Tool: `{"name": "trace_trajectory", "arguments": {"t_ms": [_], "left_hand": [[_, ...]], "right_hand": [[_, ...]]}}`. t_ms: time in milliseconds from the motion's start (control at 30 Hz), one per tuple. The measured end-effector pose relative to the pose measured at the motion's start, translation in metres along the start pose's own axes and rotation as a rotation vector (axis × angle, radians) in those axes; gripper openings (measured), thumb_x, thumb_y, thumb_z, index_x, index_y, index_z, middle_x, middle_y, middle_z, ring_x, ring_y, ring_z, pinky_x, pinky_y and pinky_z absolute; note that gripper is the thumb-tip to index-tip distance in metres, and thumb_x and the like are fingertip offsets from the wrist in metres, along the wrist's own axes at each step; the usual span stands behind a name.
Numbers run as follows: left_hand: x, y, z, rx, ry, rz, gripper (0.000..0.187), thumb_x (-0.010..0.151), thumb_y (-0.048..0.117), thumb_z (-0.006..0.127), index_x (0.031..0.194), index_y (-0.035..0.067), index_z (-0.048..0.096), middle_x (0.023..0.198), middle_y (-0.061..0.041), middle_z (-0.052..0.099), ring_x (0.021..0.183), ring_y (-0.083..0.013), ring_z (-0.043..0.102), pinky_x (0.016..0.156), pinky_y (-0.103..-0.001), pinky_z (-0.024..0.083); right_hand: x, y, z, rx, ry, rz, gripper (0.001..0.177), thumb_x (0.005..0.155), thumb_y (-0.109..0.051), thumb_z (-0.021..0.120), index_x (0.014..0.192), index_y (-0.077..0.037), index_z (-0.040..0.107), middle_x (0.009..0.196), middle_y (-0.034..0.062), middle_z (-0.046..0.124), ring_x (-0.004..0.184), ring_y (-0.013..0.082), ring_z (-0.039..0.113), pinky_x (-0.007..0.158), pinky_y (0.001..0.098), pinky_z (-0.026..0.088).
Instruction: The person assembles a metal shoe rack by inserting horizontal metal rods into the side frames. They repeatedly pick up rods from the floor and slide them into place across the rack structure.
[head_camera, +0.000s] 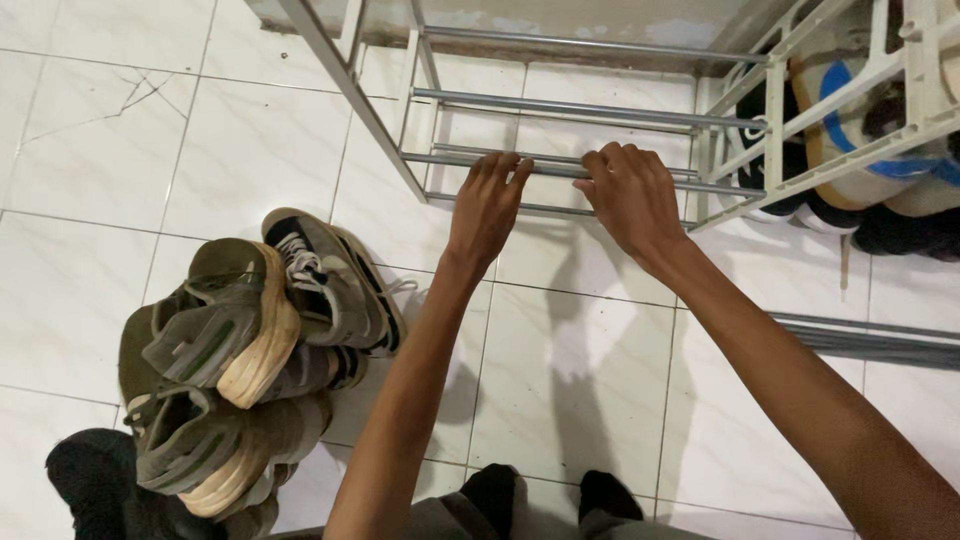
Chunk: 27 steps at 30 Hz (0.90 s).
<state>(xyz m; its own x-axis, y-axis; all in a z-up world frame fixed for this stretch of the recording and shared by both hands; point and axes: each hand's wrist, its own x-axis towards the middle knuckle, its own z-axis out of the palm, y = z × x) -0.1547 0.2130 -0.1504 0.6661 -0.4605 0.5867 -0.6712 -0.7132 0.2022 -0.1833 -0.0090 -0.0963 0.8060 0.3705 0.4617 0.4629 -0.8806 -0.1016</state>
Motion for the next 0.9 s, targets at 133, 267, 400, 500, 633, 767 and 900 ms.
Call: {"name": "trace_trajectory", "arguments": {"t_ms": [133,267,400,500,633,767,900], "left_hand": [[0.014,0.013,0.016,-0.061,-0.020,0.021,0.027,0.090,0.005,0.069,0.117,0.002,0.065,0.112,-0.010,0.064,0.108,-0.0278,0.061,0.096,-0.042,0.053],[0.020,0.023,0.028,-0.091,-0.005,0.063,0.023,0.091,0.004,0.069,0.113,0.004,0.067,0.105,-0.007,0.064,0.101,-0.0240,0.062,0.087,-0.038,0.056],[0.023,0.021,0.036,-0.104,-0.022,0.053,0.013,0.094,0.007,0.069,0.107,0.006,0.067,0.098,-0.004,0.064,0.094,-0.0225,0.063,0.081,-0.038,0.055],[0.022,0.019,0.034,-0.117,-0.051,0.064,0.012,0.095,0.009,0.069,0.106,0.006,0.067,0.096,-0.005,0.063,0.091,-0.0232,0.062,0.080,-0.038,0.055],[0.026,0.017,0.029,-0.146,-0.073,0.075,0.011,0.095,0.010,0.067,0.105,0.006,0.067,0.096,-0.005,0.064,0.092,-0.0241,0.062,0.081,-0.039,0.055],[0.032,0.007,0.023,-0.270,-0.101,0.107,0.011,0.097,0.010,0.064,0.107,0.007,0.067,0.104,-0.005,0.069,0.098,-0.0255,0.066,0.082,-0.039,0.056],[0.042,0.004,0.019,-0.232,-0.347,-0.027,0.013,0.102,0.021,0.067,0.105,0.008,0.070,0.099,-0.007,0.070,0.094,-0.0281,0.068,0.080,-0.042,0.056]], "right_hand": [[-0.012,0.009,-0.001,-0.039,-0.016,0.043,0.021,0.089,-0.018,0.082,0.095,-0.004,0.068,0.088,0.0098,0.064,0.079,0.0271,0.064,0.065,0.0415,0.052],[-0.018,0.009,0.005,-0.003,0.019,0.090,0.017,0.090,-0.014,0.081,0.094,-0.006,0.067,0.086,0.0082,0.065,0.079,0.0268,0.064,0.067,0.0412,0.053],[-0.019,0.010,0.010,0.130,0.068,0.123,0.016,0.092,-0.014,0.079,0.092,-0.005,0.066,0.084,0.0086,0.064,0.078,0.0281,0.062,0.068,0.0425,0.052],[-0.018,0.013,0.012,0.174,0.085,0.088,0.014,0.092,-0.011,0.076,0.096,-0.002,0.066,0.087,0.0109,0.064,0.079,0.0298,0.060,0.072,0.0437,0.050],[-0.013,0.020,0.003,0.370,-0.014,0.130,0.014,0.097,-0.012,0.071,0.096,0.000,0.065,0.084,0.0132,0.063,0.079,0.0330,0.059,0.075,0.0466,0.047],[-0.001,0.028,-0.007,0.538,-0.314,0.392,0.022,0.098,-0.023,0.069,0.099,-0.001,0.066,0.079,0.0168,0.064,0.073,0.0356,0.059,0.070,0.0482,0.046],[0.014,0.041,-0.009,0.573,-0.525,0.418,0.024,0.099,-0.027,0.066,0.104,-0.003,0.069,0.077,0.0182,0.067,0.068,0.0357,0.061,0.066,0.0488,0.047]]}}
